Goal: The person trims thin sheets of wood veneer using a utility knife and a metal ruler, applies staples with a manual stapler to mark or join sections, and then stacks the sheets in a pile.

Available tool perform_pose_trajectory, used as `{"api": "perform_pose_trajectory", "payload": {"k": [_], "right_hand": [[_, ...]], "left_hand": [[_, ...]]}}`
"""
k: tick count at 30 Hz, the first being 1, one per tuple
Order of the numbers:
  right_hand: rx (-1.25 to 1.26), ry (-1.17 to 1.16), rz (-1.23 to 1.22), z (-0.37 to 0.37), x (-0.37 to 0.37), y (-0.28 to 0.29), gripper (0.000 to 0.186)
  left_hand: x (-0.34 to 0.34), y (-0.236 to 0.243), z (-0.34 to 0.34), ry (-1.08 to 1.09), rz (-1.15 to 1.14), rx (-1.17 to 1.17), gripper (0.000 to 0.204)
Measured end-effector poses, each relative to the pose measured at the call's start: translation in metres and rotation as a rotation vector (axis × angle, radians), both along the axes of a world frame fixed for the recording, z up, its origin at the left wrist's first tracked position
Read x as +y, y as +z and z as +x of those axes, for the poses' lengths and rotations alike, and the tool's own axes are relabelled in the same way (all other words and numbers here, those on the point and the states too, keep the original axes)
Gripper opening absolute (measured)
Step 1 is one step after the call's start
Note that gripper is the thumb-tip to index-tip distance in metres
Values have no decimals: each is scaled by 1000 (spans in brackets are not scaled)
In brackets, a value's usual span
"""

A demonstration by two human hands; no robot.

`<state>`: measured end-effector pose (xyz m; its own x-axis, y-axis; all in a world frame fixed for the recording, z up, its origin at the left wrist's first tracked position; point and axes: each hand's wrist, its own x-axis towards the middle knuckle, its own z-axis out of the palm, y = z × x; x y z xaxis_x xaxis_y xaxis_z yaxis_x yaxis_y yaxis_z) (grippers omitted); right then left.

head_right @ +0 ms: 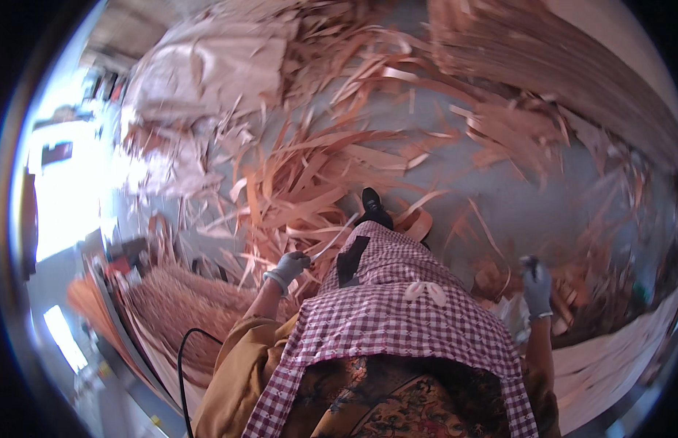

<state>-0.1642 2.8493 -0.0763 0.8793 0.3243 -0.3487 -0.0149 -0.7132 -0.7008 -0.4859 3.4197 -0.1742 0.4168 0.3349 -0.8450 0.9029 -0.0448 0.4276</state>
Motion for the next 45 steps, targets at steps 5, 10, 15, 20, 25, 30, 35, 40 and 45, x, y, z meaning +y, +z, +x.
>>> {"api": "perform_pose_trajectory", "payload": {"k": [5, 10, 15, 20, 25, 30, 35, 40, 45], "right_hand": [[66, 613, -10, 52, 171, 7, 29], [-70, 816, -236, 98, 304, 25, 27], [-79, 956, -311, 178, 401, 22, 25], [-117, 1163, -292, 240, 491, 37, 23], [-14, 1340, -128, 346, 526, -26, 21], [138, 1733, -391, 442, 652, -21, 24], [114, 1683, -444, 538, 768, -11, 31], [98, 1855, -477, 524, 792, -9, 36], [428, 1786, -450, 516, 749, -45, 32]], "left_hand": [[-24, -32, -138, 615, -174, -57, 14], [-34, -16, -129, 384, 105, 117, 10], [-58, -98, -153, 1141, -101, -111, 12], [-59, -107, -83, 1298, -155, -132, 13], [-37, -57, 48, 1266, 78, -140, 14], [-91, -47, 201, 1438, 105, 289, 25], [-120, 11, 313, 1333, -35, 173, 13], [-110, 14, 332, 1644, -27, -7, 13], [-110, -15, 327, 1696, 82, -117, 22]]}}
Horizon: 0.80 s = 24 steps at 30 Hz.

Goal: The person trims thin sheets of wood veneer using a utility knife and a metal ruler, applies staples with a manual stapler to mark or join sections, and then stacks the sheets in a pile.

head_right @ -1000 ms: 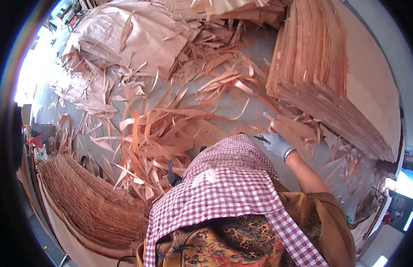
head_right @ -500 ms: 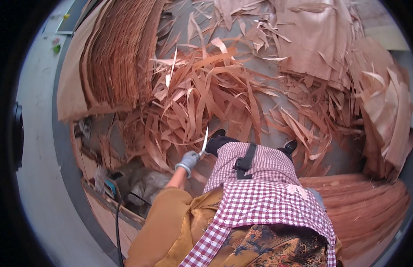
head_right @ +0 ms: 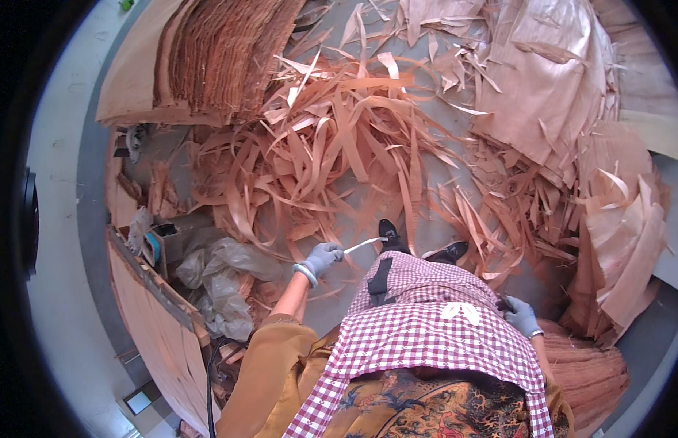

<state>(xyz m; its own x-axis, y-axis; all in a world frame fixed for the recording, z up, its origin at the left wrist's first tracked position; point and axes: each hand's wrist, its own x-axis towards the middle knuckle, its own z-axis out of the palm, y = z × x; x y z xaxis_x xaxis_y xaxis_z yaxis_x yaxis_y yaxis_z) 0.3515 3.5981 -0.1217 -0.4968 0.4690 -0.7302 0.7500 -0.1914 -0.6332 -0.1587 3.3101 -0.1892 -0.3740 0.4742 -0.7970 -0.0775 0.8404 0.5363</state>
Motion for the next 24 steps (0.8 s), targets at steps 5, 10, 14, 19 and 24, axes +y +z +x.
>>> {"api": "perform_pose_trajectory", "payload": {"k": [5, 10, 14, 19, 24], "right_hand": [[-94, -69, -136, 2, -23, 3, 24], [-144, 288, 176, -122, -18, 78, 17], [-218, 537, 295, -211, 6, 91, 27], [-142, 555, 232, -269, 34, 68, 18], [-80, 630, 163, -277, 46, 41, 21]], "left_hand": [[-36, -11, -17, -102, -88, -23, 25], [-140, -41, -35, -448, -38, 244, 19], [-224, -55, -20, -614, -131, 255, 9], [-275, -52, 8, 674, -359, -226, 18], [-239, -39, -18, 592, -276, -116, 21]]}}
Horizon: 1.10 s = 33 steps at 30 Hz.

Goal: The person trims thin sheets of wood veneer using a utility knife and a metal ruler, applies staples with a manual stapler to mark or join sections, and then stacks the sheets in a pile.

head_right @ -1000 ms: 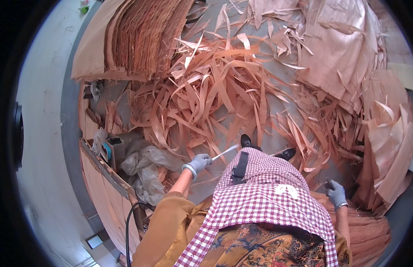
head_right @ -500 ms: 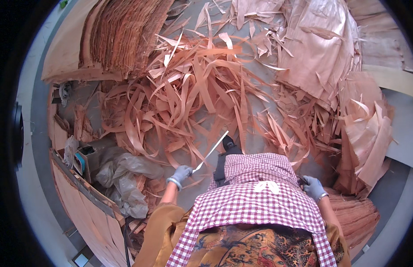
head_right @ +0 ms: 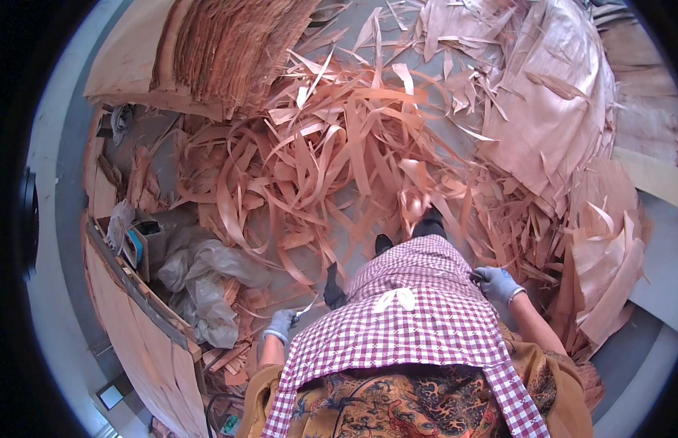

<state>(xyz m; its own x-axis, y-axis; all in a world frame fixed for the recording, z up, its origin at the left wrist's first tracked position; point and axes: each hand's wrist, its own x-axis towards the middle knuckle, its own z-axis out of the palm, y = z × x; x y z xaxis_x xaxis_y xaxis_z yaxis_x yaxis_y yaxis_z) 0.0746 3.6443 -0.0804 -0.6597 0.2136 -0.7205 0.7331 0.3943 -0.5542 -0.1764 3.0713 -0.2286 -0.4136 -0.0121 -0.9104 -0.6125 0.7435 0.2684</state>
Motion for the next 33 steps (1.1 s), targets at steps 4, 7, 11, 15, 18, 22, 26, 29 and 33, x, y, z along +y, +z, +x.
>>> {"api": "perform_pose_trajectory", "payload": {"k": [4, 7, 11, 15, 18, 22, 26, 29, 33], "right_hand": [[-1, -375, -314, -10, 35, -30, 34], [-10, -467, -547, -67, 84, -26, 40], [68, -497, -567, -112, 172, -58, 48], [79, -473, -309, -168, 233, -51, 43], [-34, -443, -254, -222, 240, -36, 43], [-72, -250, -158, -302, 217, -25, 37], [-28, -146, -198, -393, 158, -8, 33], [45, -253, -307, -403, 126, -35, 37], [-96, -264, -355, -406, 79, -66, 37]], "left_hand": [[87, 43, -58, -286, 80, 176, 22], [136, 70, -83, -53, 159, 210, 22], [179, 87, -120, -171, 120, 172, 23], [195, 99, -133, -174, 42, 138, 22], [161, 84, -131, -122, 105, 153, 17], [77, 16, -110, -909, -23, 366, 13], [1, -13, -109, -928, 71, 506, 10], [-11, 12, -185, -987, 90, 548, 10], [-74, 40, -269, -1083, -126, 583, 17]]}}
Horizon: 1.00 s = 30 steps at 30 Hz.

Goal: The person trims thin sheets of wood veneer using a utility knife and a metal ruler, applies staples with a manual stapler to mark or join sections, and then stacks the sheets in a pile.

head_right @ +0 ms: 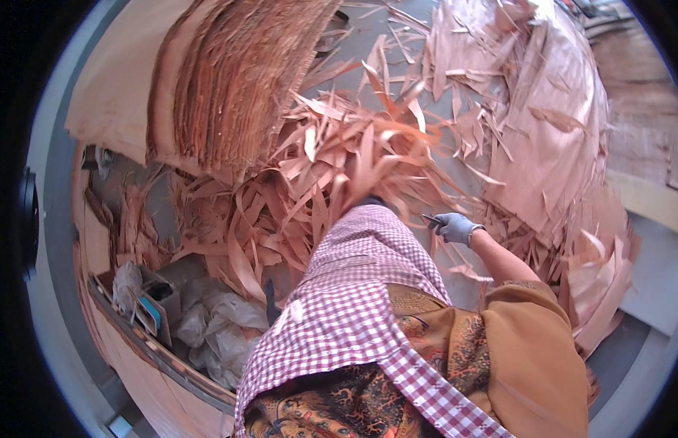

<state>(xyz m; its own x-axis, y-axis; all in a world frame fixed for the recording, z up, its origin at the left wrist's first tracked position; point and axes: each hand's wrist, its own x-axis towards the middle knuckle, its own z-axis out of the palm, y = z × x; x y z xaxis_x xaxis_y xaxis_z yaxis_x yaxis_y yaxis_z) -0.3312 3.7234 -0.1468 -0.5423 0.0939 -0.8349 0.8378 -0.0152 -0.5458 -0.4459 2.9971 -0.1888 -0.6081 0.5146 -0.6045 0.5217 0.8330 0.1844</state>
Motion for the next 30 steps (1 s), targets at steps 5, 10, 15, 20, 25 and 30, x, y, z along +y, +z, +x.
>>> {"api": "perform_pose_trajectory", "payload": {"k": [5, 10, 15, 20, 25, 30], "right_hand": [[-175, 38, 72, 67, -24, -48, 30], [-215, -81, -24, 95, -23, -49, 36], [-183, -115, -27, 81, 5, -40, 36], [-142, -118, -2, 35, 63, -8, 28], [-125, -316, -15, 43, 131, -4, 30], [-259, -46, -18, 99, 197, -10, 22]], "left_hand": [[95, 57, -133, 976, 504, -303, 18], [177, 113, -156, 780, 561, -211, 18], [147, 94, -120, 672, 436, -242, 19], [80, 10, -24, 917, 375, -356, 16], [117, -29, 28, 227, 151, -202, 13], [204, -45, 61, 199, 123, -125, 12]]}}
